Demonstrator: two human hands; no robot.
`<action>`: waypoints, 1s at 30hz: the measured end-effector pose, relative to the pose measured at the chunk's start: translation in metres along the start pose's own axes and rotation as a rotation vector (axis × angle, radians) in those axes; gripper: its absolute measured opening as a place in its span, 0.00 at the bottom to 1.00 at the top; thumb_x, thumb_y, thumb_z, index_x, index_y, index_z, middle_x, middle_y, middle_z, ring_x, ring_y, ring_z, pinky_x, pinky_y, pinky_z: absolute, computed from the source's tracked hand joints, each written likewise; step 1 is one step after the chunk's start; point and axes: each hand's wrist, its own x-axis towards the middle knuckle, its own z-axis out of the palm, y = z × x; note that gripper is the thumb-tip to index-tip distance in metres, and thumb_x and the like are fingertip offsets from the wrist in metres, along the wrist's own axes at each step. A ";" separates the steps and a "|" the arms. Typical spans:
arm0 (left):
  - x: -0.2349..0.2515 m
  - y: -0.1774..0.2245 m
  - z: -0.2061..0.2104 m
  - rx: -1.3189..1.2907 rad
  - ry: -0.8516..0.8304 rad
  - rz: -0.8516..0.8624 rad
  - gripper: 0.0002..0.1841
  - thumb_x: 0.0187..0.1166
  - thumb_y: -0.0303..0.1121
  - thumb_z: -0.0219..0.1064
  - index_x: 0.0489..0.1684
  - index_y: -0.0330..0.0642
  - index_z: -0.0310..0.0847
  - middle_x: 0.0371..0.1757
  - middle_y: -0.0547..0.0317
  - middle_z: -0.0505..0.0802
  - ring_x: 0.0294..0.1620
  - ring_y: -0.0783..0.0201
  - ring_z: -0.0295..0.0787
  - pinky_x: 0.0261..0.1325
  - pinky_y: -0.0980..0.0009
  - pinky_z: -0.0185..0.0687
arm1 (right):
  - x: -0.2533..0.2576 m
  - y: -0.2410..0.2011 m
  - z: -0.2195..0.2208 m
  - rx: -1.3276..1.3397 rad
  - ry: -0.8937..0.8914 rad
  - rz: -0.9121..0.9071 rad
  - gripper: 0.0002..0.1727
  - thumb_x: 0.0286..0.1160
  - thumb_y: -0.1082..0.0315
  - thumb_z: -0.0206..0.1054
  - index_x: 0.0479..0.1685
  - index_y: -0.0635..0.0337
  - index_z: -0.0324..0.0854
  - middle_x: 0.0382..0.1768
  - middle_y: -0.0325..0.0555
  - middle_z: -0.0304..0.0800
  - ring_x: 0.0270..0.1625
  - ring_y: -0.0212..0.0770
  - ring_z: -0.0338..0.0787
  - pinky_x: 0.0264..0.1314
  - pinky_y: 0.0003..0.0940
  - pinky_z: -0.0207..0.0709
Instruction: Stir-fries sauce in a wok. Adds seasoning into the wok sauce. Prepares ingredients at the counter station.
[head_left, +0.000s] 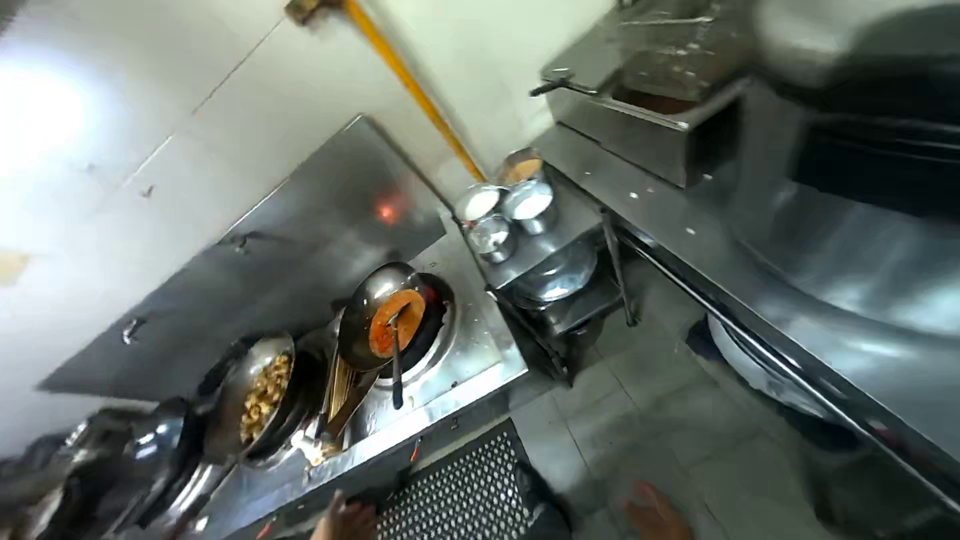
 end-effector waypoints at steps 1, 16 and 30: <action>0.010 0.020 -0.004 -0.202 -0.068 -0.006 0.42 0.88 0.67 0.33 0.74 0.34 0.68 0.57 0.40 0.89 0.48 0.50 0.89 0.49 0.48 0.85 | 0.008 -0.055 0.027 0.030 -0.067 -0.098 0.39 0.80 0.49 0.70 0.84 0.67 0.69 0.75 0.66 0.80 0.71 0.59 0.87 0.76 0.55 0.80; 0.094 0.164 0.002 -0.552 -0.734 -0.309 0.08 0.88 0.32 0.59 0.55 0.38 0.75 0.28 0.56 0.84 0.16 0.68 0.77 0.17 0.75 0.77 | 0.106 -0.441 0.307 -0.585 -0.237 -0.036 0.32 0.84 0.60 0.63 0.89 0.46 0.66 0.50 0.51 0.88 0.37 0.43 0.87 0.39 0.43 0.84; 0.100 0.166 -0.022 -0.387 -0.613 -0.177 0.12 0.85 0.30 0.59 0.61 0.36 0.77 0.25 0.54 0.85 0.12 0.67 0.76 0.13 0.73 0.75 | 0.224 -0.536 0.204 0.073 -0.339 0.491 0.17 0.91 0.49 0.53 0.52 0.52 0.76 0.20 0.34 0.73 0.10 0.23 0.66 0.08 0.15 0.61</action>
